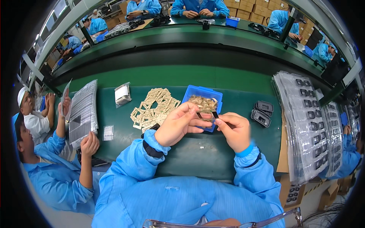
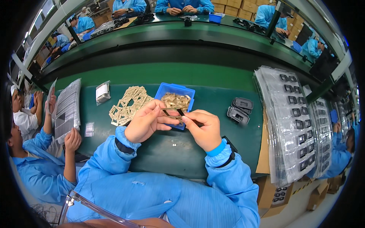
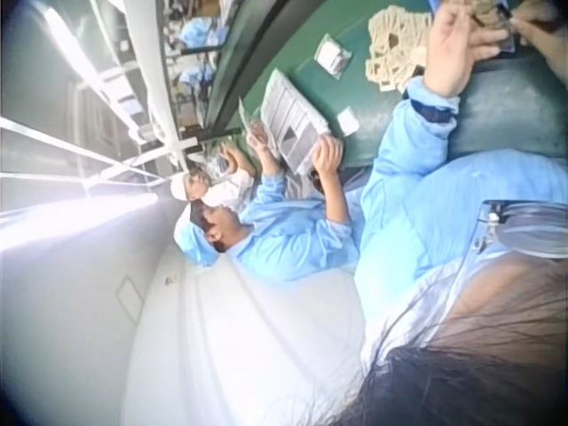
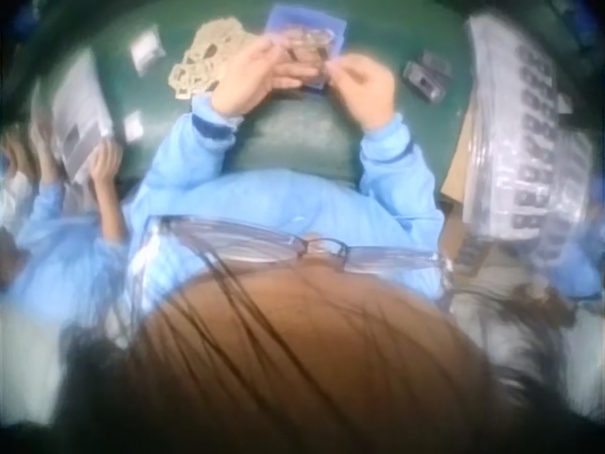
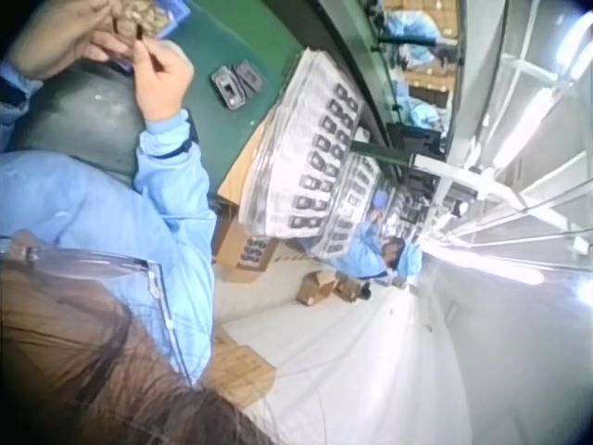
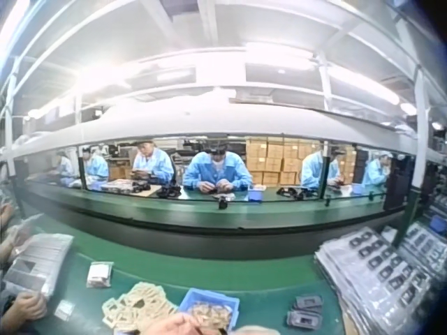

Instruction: The worker is assembling small plastic and electronic internal components into car key fob housings at an assembly station.

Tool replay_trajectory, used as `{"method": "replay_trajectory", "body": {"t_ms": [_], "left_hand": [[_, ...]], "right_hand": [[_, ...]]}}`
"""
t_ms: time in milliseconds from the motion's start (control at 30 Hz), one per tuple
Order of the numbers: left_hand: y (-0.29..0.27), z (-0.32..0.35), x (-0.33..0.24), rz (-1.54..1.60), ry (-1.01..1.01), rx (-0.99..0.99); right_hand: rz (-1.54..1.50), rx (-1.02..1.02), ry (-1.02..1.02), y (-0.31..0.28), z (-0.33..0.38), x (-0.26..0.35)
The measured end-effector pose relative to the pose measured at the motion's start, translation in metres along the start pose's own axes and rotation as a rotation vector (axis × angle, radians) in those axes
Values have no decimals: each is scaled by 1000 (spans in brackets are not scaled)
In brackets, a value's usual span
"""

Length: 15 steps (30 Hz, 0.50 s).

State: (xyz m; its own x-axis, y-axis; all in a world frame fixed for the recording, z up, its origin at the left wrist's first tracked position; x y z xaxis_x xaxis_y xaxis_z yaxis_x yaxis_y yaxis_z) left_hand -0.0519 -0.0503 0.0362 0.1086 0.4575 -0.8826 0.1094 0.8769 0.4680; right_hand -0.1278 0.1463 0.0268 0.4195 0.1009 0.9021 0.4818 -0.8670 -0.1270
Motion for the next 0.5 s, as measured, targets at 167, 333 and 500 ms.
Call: {"method": "replay_trajectory", "body": {"t_ms": [167, 333, 500], "left_hand": [[-3, -3, 8, 7, 35, 4], [16, 3, 17, -333, 205, 35], [57, 25, 35, -677, 305, 195]], "right_hand": [[246, 3, -217, -3, -1, 10], [162, 42, -1, -10, 39, 34], [107, -32, 63, -27, 99, 36]]}}
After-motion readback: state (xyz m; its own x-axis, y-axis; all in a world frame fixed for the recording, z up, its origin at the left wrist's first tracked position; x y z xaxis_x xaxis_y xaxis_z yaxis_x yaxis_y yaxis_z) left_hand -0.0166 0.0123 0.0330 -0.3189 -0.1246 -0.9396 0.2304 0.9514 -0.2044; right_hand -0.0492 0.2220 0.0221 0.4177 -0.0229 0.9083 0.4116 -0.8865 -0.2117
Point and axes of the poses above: each hand's wrist, its own z-axis away from the middle knuckle, its own y-axis out of the palm, x = y × z, the point moved 3 cm from there along -z, towards the middle knuckle, and after that the axes turned 2 degrees about -y, right-handed, at the moved point
